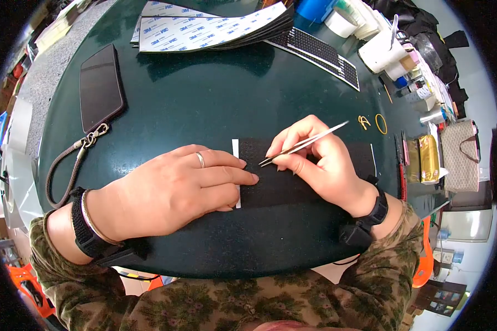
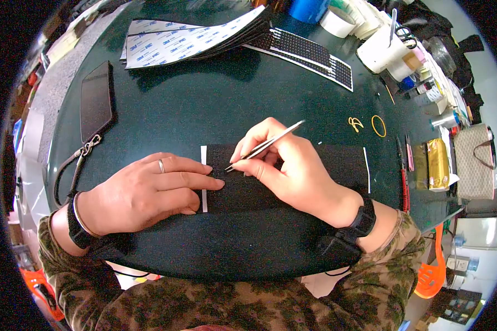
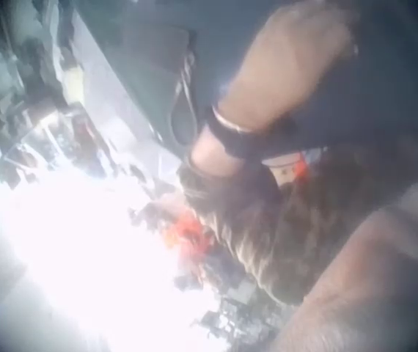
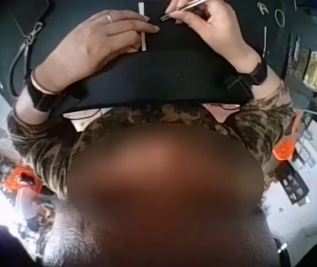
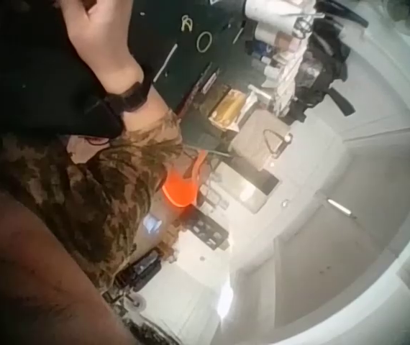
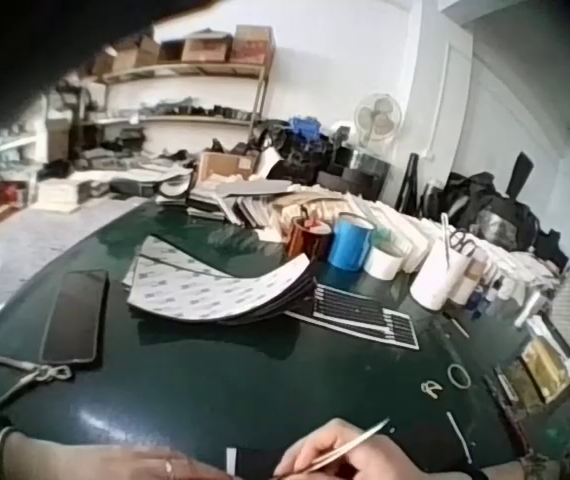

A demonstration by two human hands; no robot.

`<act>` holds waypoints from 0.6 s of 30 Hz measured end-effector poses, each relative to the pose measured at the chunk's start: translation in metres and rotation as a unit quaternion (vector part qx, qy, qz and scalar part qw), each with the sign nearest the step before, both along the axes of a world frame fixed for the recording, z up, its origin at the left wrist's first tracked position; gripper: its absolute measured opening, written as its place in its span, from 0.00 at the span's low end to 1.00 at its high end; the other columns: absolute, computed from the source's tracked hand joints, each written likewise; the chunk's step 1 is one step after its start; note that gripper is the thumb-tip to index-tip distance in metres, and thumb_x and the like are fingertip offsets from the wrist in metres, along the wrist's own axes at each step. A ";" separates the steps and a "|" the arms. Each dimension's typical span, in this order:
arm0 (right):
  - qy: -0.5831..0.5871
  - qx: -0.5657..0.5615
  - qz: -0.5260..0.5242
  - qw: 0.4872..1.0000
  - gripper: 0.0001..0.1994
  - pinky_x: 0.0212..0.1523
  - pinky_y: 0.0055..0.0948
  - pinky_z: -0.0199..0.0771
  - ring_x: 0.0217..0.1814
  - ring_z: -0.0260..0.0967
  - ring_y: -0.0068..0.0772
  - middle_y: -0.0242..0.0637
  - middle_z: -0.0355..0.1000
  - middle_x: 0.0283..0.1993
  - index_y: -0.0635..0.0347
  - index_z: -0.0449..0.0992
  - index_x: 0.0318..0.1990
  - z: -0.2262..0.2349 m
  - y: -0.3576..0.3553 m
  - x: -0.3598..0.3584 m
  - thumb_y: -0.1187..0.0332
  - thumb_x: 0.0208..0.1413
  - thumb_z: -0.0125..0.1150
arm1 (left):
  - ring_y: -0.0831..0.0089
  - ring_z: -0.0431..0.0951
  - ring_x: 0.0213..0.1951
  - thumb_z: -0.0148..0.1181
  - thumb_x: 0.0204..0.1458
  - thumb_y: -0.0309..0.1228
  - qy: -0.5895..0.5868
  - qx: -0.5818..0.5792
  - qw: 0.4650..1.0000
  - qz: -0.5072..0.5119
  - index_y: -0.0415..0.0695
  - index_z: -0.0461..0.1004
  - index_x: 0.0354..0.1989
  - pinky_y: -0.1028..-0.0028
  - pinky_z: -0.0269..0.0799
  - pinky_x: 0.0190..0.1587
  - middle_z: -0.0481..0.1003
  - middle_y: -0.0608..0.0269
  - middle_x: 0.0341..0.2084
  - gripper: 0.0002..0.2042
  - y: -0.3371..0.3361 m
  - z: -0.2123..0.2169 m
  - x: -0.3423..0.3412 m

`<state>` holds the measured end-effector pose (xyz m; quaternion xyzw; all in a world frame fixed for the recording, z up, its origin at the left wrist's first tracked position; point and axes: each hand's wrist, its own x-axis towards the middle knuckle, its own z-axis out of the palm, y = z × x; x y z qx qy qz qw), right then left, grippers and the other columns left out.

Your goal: The person uses a pen to mark a black material, peels a white strip from it with tweezers, and then uses the tweezers to pick out small pieces from the material. Finally, they pick up a new piece of material and use the tweezers to peel another strip of tape.

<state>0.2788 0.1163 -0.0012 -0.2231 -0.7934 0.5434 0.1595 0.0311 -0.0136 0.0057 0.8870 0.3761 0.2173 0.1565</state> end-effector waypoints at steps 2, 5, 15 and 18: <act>0.003 0.024 0.009 1.000 0.10 0.45 0.22 0.74 0.43 0.73 0.20 0.41 0.76 0.44 0.57 0.66 0.42 -0.001 0.000 0.000 0.80 0.62 0.61 | 0.60 0.75 0.59 0.63 0.51 0.29 -0.001 0.001 1.000 0.001 0.46 0.73 0.34 0.62 0.72 0.56 0.76 0.61 0.59 0.06 0.000 0.000 0.000; 0.009 0.072 0.027 0.997 0.10 0.44 0.21 0.74 0.42 0.73 0.20 0.41 0.76 0.44 0.57 0.65 0.42 -0.001 0.000 -0.001 0.80 0.62 0.61 | 0.60 0.75 0.59 0.63 0.51 0.29 -0.005 0.003 1.000 0.003 0.46 0.73 0.34 0.62 0.72 0.56 0.75 0.61 0.59 0.06 0.000 -0.001 0.000; 0.025 -0.016 -0.013 0.999 0.09 0.43 0.20 0.73 0.40 0.72 0.19 0.40 0.76 0.43 0.57 0.66 0.42 -0.004 -0.001 -0.002 0.79 0.63 0.61 | 0.58 0.75 0.59 0.64 0.52 0.29 -0.005 0.004 1.000 0.007 0.45 0.73 0.34 0.60 0.72 0.60 0.76 0.61 0.59 0.06 0.000 0.000 0.000; 0.012 0.044 -0.004 0.999 0.09 0.42 0.20 0.73 0.40 0.72 0.19 0.40 0.76 0.43 0.58 0.65 0.42 -0.002 -0.002 -0.003 0.78 0.63 0.61 | 0.58 0.75 0.60 0.65 0.52 0.29 -0.014 0.006 1.000 0.006 0.45 0.74 0.34 0.60 0.71 0.61 0.76 0.61 0.59 0.06 0.001 -0.002 0.000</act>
